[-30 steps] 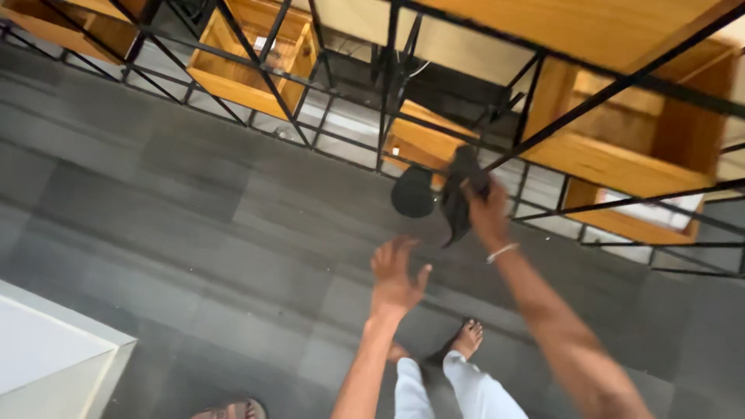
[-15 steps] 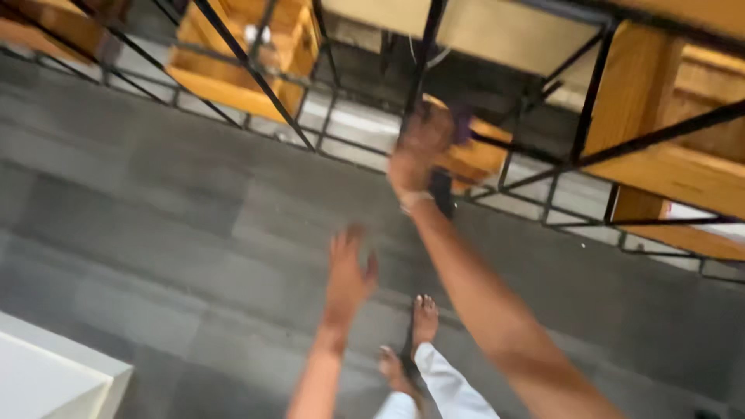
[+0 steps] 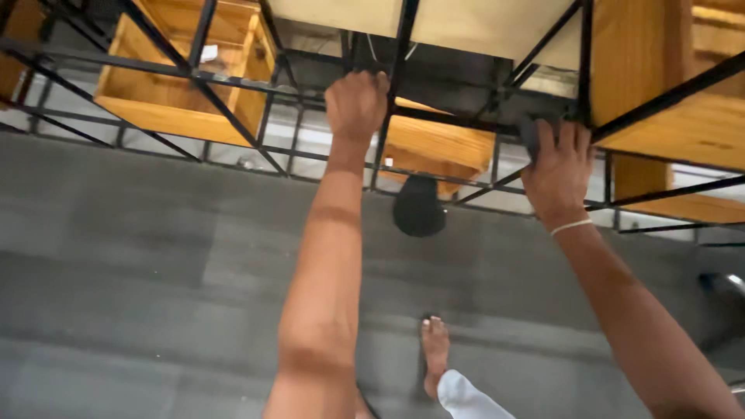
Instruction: The person wipes the exterior and interior surfaces of a wooden drawer using a dark cloth. They then place the drawer into a metal shelving unit and wipe the metal frame of the shelf.
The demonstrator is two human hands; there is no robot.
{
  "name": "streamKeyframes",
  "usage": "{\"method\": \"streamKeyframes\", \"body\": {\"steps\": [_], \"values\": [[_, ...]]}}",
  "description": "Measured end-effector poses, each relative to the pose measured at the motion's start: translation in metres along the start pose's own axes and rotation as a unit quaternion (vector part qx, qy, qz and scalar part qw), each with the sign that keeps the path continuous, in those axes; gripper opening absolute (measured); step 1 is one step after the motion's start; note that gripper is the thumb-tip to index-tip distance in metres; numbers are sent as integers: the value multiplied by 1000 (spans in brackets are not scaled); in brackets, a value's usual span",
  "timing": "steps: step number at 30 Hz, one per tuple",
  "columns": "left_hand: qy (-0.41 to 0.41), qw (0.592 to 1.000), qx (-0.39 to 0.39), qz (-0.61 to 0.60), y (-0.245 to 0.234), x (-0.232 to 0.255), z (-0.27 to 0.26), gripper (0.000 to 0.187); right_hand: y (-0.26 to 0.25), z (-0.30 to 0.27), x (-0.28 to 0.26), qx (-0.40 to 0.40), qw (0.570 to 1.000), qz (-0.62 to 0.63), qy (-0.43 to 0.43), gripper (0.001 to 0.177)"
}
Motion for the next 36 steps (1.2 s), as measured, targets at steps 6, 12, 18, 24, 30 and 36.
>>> {"method": "streamKeyframes", "body": {"steps": [6, 12, 18, 24, 30, 36], "values": [[-20, 992, -125, -31, 18, -11, 4, 42, 19, -10, -14, 36, 994, -2, 101, 55], [6, 998, -41, -38, 21, -12, 2, 43, 15, -19, -15, 130, 990, 3, 63, 60], [17, 997, 21, -66, 23, -16, 0, 42, 28, -36, -17, 196, 979, -1, 57, 57], [25, 997, -14, -67, 16, -18, 6, 46, 41, -41, -25, 241, 966, -52, 74, 59], [38, 971, -237, 16, 6, -16, 17, 40, 38, -24, -25, 162, 979, -107, 57, 39], [-6, 964, -265, -27, -28, -10, 25, 36, 47, 76, 28, -10, 988, -49, 146, 23]]}}
Point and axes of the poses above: each hand's wrist, its own z-axis towards the middle knuckle, its own y-axis out of the palm, x = y × z, the point moved 4 cm from there along z, towards the middle knuckle, and after that the axes turned 13 degrees about x, right-handed, at the moved point
